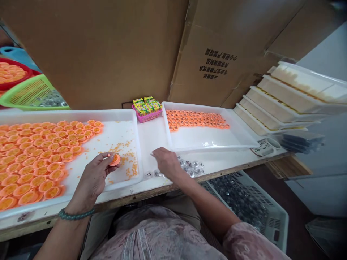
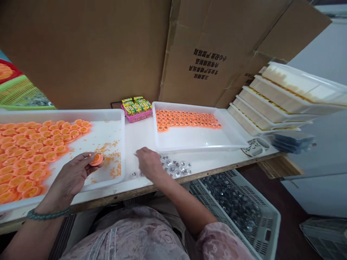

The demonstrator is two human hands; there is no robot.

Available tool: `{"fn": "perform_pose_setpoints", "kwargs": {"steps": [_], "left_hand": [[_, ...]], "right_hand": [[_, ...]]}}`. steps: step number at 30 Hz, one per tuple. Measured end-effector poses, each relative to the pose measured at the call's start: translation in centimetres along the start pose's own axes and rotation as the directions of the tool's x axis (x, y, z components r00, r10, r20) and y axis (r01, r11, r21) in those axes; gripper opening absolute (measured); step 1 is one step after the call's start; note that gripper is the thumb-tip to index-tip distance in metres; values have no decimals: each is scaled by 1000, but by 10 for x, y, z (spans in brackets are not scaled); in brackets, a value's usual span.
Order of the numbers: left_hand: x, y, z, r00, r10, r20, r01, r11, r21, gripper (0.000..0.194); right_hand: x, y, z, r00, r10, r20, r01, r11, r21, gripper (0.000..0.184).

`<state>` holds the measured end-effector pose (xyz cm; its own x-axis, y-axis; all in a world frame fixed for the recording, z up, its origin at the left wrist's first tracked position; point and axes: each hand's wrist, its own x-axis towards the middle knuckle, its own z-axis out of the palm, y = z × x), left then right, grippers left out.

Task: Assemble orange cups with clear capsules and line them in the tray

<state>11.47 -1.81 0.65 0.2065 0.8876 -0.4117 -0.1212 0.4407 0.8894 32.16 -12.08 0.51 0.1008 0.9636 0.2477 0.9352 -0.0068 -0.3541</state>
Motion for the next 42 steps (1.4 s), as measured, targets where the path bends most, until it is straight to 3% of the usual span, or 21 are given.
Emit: {"fn": "perform_pose_setpoints", "kwargs": {"steps": [2,5,9,13,15,17,23,27,31,34,37,42], "left_hand": [[-2,0,2,1000,4,3,-4,999,41,33],[-4,0,4,1000,20,17,-21,996,86,33],[-5,0,2,998,12,56,-16,997,80,32],[-7,1,1,998,7,57,-11,996,83,32],[-8,1,2,999,11,50,-15,996,87,31],[-8,0,2,998,20,51,-25,996,88,30],[-8,-1,2,997,54,49,-57,997,61,30],[-10,0,3,997,50,55,-53,997,55,32],[-11,2,3,997,55,51,-58,997,52,32],[-10,2,3,998,46,44,-48,998,46,32],[-10,2,3,998,29,54,-31,999,35,31],[-11,2,3,998,27,50,-29,999,41,30]], "right_hand": [[-9,18,-8,995,51,89,-47,998,-43,19],[-27,28,-9,979,-20,202,19,1000,6,12],[-42,17,-1,971,-144,191,124,986,114,11],[-35,5,12,939,-265,218,254,964,77,21],[-31,4,20,911,-310,273,312,949,36,13],[-28,5,28,900,-306,312,324,946,-7,4],[-26,11,38,930,-263,256,277,960,-23,11],[-20,17,32,961,-200,191,195,980,46,23],[-14,29,15,986,-74,150,56,991,125,20],[-13,35,7,965,-81,250,60,994,92,17],[-14,35,13,912,-171,374,176,984,21,22],[-11,29,27,890,-180,419,235,969,-82,16]]}}
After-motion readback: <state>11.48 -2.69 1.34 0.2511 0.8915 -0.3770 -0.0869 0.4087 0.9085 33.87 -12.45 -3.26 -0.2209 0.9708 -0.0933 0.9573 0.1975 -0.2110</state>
